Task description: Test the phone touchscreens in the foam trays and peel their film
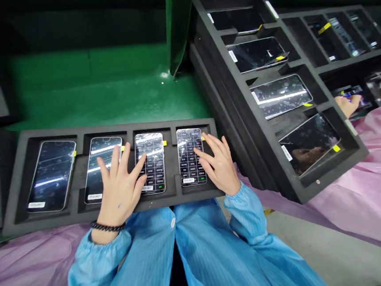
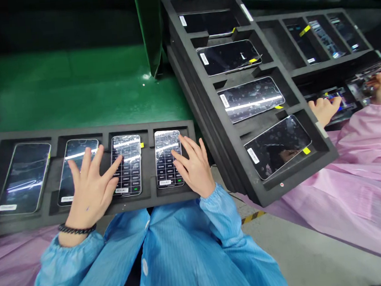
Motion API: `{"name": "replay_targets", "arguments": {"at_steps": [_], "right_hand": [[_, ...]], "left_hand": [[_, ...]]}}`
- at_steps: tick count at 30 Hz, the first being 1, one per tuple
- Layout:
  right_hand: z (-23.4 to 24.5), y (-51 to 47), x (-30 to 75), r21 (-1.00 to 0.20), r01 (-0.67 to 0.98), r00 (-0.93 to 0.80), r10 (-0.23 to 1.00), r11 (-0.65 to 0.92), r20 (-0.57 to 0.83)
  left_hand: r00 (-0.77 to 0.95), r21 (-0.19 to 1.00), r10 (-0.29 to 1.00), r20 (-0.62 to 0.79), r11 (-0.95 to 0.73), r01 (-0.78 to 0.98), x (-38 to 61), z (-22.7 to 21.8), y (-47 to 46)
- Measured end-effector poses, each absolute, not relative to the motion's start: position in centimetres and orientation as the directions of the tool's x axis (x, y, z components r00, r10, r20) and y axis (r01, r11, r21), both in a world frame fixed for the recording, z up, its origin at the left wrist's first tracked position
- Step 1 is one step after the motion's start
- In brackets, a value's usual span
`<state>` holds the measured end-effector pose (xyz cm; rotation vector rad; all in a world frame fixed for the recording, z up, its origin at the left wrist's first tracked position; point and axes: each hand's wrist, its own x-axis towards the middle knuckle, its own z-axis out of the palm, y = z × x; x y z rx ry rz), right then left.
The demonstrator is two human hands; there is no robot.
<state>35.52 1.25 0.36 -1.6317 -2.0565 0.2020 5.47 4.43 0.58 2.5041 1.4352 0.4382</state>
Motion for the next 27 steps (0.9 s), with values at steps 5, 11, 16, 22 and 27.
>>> {"name": "replay_targets", "arguments": {"at_steps": [5, 11, 16, 22, 27], "right_hand": [[0.7, 0.0, 36.1, -0.54, 0.723, -0.196, 0.878, 0.431, 0.437], [1.0, 2.2, 35.7, -0.531, 0.783, -0.099, 0.907, 0.325, 0.41], [0.6, 3.8, 35.3, -0.391, 0.883, -0.14, 0.941, 0.26, 0.309], [0.5, 3.6, 35.4, -0.38, 0.901, -0.13, 0.966, 0.21, 0.224], [0.4, 3.9, 35.3, -0.402, 0.89, -0.146, 0.97, 0.214, 0.193]], "left_hand": [[0.651, 0.425, 0.743, 0.158, -0.646, 0.634, 2.5, 2.2, 2.2], [0.54, 0.42, 0.772, 0.336, -0.635, 0.648, 4.0, 4.2, 4.4], [0.382, 0.424, 0.797, 0.468, -0.582, 0.694, 7.3, 2.7, 7.1], [0.35, 0.407, 0.898, 0.264, -0.433, 0.804, 7.3, 1.5, 7.1], [0.373, 0.389, 0.892, 0.254, -0.447, 0.805, 7.5, 1.5, 7.4]]}}
